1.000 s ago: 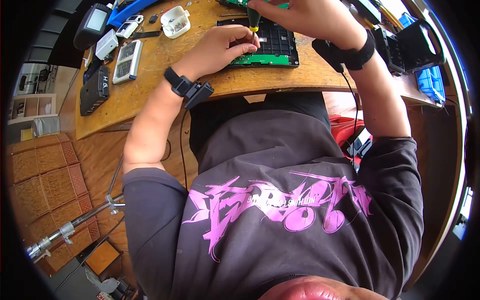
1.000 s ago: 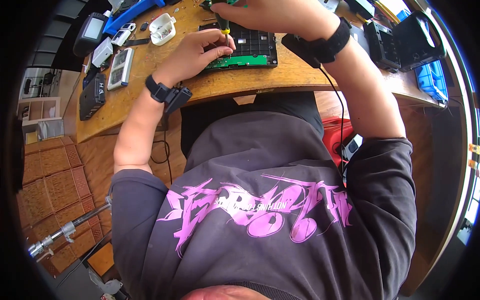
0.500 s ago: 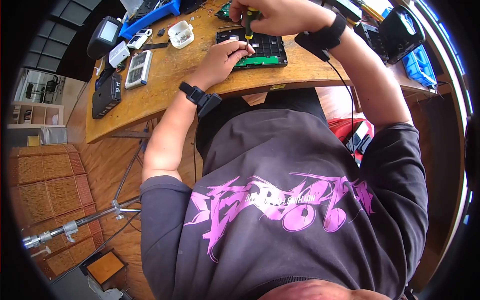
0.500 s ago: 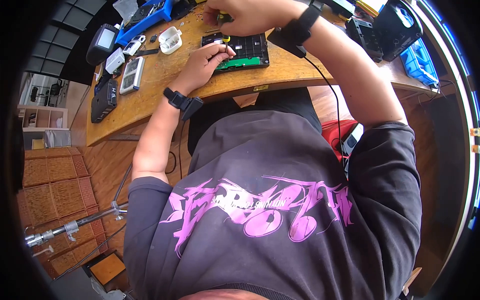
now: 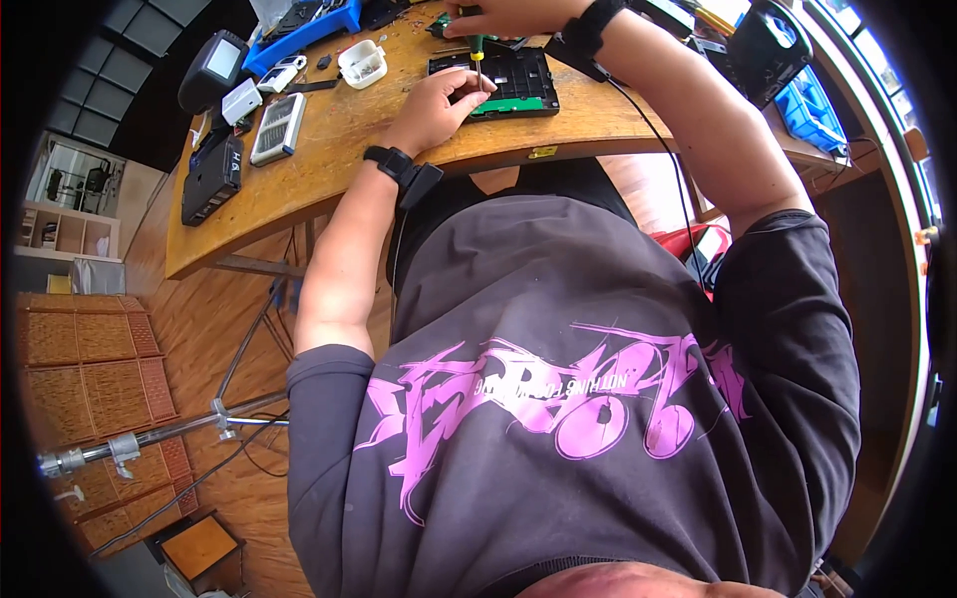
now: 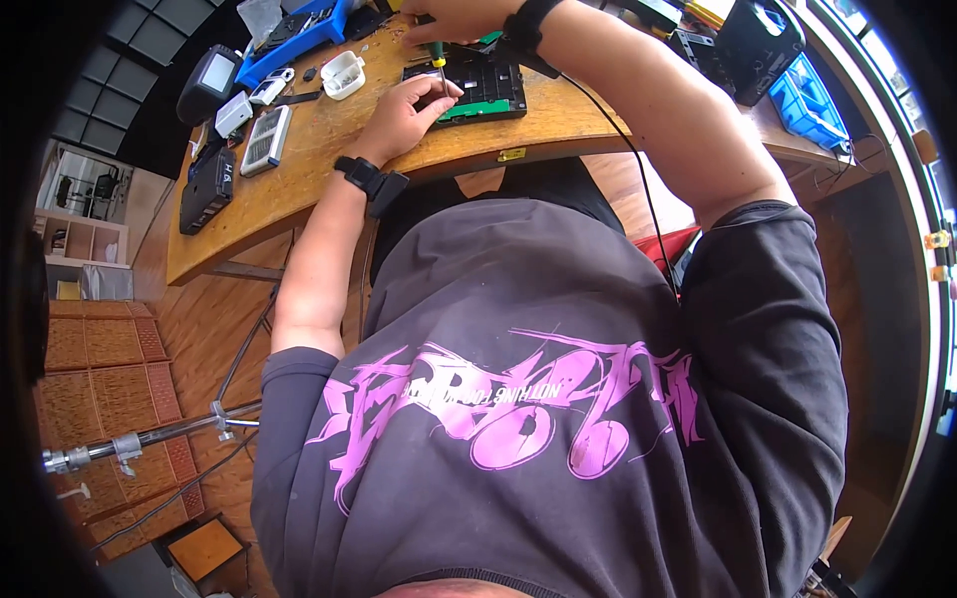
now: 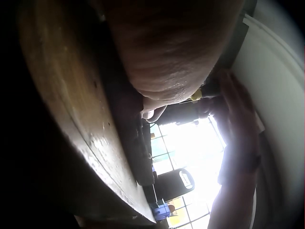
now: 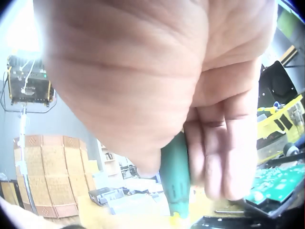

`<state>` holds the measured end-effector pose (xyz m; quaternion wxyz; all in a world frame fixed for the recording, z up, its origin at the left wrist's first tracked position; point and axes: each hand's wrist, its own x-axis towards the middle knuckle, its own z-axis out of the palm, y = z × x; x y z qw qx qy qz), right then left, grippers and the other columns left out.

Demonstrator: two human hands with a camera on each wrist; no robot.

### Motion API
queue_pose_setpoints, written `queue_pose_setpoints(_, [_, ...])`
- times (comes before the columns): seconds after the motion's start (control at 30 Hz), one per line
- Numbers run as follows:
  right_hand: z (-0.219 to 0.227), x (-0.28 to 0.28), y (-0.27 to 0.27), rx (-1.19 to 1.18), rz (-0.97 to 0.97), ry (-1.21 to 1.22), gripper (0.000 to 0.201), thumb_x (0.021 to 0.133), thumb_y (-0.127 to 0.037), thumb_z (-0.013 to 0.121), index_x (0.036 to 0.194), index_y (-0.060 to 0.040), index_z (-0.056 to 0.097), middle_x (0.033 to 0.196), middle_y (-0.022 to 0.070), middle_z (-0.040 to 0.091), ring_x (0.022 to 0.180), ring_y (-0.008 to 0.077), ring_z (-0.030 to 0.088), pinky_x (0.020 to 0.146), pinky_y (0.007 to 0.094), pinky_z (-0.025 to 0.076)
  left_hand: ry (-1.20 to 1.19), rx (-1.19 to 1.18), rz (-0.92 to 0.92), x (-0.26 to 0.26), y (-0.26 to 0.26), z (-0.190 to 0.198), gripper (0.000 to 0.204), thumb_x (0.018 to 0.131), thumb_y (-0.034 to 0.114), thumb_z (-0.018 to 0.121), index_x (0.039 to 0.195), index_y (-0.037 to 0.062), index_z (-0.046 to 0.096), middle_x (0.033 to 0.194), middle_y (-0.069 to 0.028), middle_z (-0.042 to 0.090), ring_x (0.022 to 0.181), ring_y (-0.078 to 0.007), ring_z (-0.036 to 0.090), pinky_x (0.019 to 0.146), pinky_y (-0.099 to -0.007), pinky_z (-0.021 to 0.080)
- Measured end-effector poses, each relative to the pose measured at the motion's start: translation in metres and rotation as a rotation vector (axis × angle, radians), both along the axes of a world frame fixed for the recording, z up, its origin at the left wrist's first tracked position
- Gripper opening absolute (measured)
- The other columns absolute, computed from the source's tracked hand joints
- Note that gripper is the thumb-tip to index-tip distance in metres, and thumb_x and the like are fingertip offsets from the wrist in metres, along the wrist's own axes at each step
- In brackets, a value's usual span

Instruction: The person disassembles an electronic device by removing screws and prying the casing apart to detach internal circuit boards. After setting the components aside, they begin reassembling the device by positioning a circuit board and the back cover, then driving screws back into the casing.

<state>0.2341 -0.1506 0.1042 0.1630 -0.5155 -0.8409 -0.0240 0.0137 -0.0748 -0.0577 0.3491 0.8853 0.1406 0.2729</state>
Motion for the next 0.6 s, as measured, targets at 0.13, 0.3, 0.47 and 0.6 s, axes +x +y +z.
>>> queue_pose_setpoints(0.13, [-0.041,0.026,0.045,0.304,0.271,-0.315,0.040,0.109,-0.037,0.071,0.126,-0.0007,0.078,0.107,0.0329,0.079,0.098,0.0509,0.078,0.088,0.0547,0.063,0.000,0.035,0.010,0.001,0.000,-0.001,0.018,0.110,0.012,0.077,0.124,0.0027,0.083,0.118,-0.0106,0.082,0.109,-0.0227,0.079,0.100,-0.0357,0.061])
queue_pose_setpoints(0.3, [-0.006,0.007,-0.004,0.052,0.063,0.009,0.040,0.114,-0.036,0.066,0.123,0.0015,0.076,0.112,0.0318,0.080,0.102,0.0497,0.078,0.092,0.0532,0.062,-0.069,0.098,-0.001,-0.001,0.005,-0.008,0.018,0.112,0.011,0.076,0.126,0.0026,0.083,0.118,-0.0091,0.082,0.109,-0.0214,0.078,0.099,-0.0351,0.061])
queue_pose_setpoints(0.47, [-0.026,0.009,0.011,0.103,0.063,0.068,0.039,0.113,-0.035,0.066,0.117,0.0024,0.076,0.105,0.0313,0.080,0.100,0.0505,0.078,0.090,0.0527,0.061,0.001,-0.034,-0.019,-0.002,0.002,-0.004,0.019,0.114,0.010,0.072,0.129,0.0026,0.082,0.118,-0.0087,0.082,0.113,-0.0202,0.079,0.103,-0.0342,0.060])
queue_pose_setpoints(0.6, [-0.011,0.004,0.001,0.136,0.177,0.077,0.037,0.112,-0.032,0.068,0.109,0.0041,0.073,0.097,0.0321,0.078,0.095,0.0524,0.077,0.086,0.0554,0.061,-0.036,-0.128,-0.034,-0.002,0.001,-0.008,0.019,0.115,0.010,0.071,0.130,0.0031,0.081,0.119,-0.0091,0.083,0.113,-0.0201,0.079,0.104,-0.0349,0.059])
